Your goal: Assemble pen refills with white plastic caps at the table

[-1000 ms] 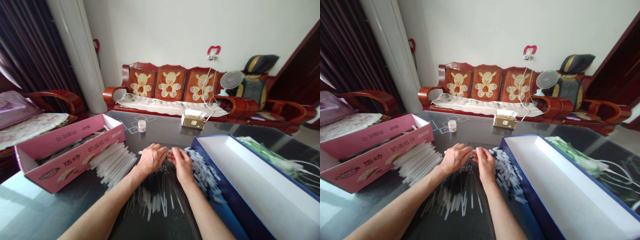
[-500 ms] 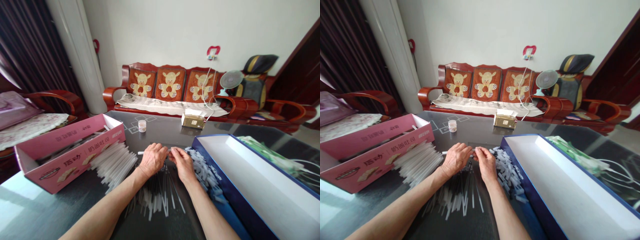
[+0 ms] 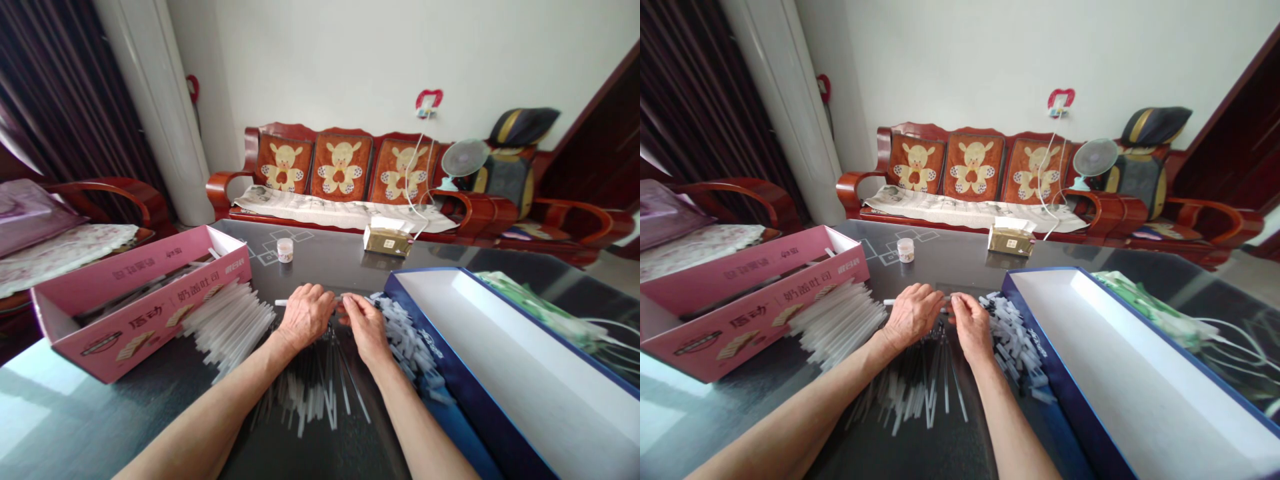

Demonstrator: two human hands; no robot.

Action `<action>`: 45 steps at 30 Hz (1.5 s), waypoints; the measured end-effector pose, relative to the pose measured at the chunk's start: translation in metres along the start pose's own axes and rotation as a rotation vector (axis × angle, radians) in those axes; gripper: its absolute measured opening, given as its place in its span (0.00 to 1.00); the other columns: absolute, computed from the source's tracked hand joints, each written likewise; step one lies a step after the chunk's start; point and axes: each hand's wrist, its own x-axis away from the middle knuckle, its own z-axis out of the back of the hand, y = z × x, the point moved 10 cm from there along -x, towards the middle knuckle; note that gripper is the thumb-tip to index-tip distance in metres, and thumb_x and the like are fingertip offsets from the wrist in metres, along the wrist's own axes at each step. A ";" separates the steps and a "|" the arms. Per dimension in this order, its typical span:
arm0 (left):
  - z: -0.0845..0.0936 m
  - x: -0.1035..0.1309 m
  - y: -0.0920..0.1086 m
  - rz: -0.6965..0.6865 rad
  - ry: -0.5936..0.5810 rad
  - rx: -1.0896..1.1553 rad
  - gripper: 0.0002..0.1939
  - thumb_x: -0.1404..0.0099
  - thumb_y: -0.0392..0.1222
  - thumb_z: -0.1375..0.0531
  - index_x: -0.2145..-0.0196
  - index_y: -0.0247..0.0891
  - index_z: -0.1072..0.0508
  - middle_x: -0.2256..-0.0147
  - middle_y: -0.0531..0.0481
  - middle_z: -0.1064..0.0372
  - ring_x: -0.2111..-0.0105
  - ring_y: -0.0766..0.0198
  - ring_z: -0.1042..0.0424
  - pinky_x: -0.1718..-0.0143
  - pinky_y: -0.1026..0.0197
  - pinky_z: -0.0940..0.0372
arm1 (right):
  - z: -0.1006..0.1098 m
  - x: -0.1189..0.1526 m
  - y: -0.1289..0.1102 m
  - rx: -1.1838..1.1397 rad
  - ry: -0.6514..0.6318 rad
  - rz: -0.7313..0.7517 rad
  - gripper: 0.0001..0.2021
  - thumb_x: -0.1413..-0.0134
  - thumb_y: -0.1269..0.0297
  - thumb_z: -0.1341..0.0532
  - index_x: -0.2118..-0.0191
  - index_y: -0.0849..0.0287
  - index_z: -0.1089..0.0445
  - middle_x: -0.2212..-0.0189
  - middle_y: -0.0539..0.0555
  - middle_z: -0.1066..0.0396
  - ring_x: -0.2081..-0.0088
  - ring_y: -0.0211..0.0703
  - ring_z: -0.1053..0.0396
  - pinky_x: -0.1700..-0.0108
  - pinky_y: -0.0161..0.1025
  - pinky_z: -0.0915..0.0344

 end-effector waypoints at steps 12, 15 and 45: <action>-0.003 0.000 0.000 -0.012 -0.005 -0.008 0.16 0.30 0.45 0.55 0.65 0.41 0.29 0.70 0.49 0.35 0.69 0.61 0.40 0.66 0.58 0.48 | -0.001 0.000 0.004 0.022 -0.002 -0.015 0.15 0.54 0.52 0.37 0.63 0.57 0.29 0.68 0.53 0.26 0.67 0.44 0.28 0.73 0.35 0.31; -0.003 0.001 -0.001 -0.009 0.001 -0.008 0.16 0.30 0.45 0.55 0.65 0.41 0.29 0.70 0.49 0.35 0.69 0.61 0.40 0.66 0.58 0.48 | -0.005 0.002 0.006 -0.053 -0.032 -0.057 0.18 0.54 0.52 0.38 0.58 0.56 0.31 0.65 0.52 0.26 0.67 0.44 0.27 0.74 0.36 0.30; -0.005 0.000 0.002 -0.035 -0.032 0.019 0.16 0.30 0.45 0.54 0.65 0.40 0.29 0.70 0.48 0.35 0.69 0.61 0.39 0.66 0.58 0.46 | -0.003 0.003 0.002 0.005 0.009 -0.034 0.20 0.54 0.48 0.39 0.60 0.57 0.31 0.72 0.53 0.25 0.73 0.44 0.28 0.84 0.32 0.43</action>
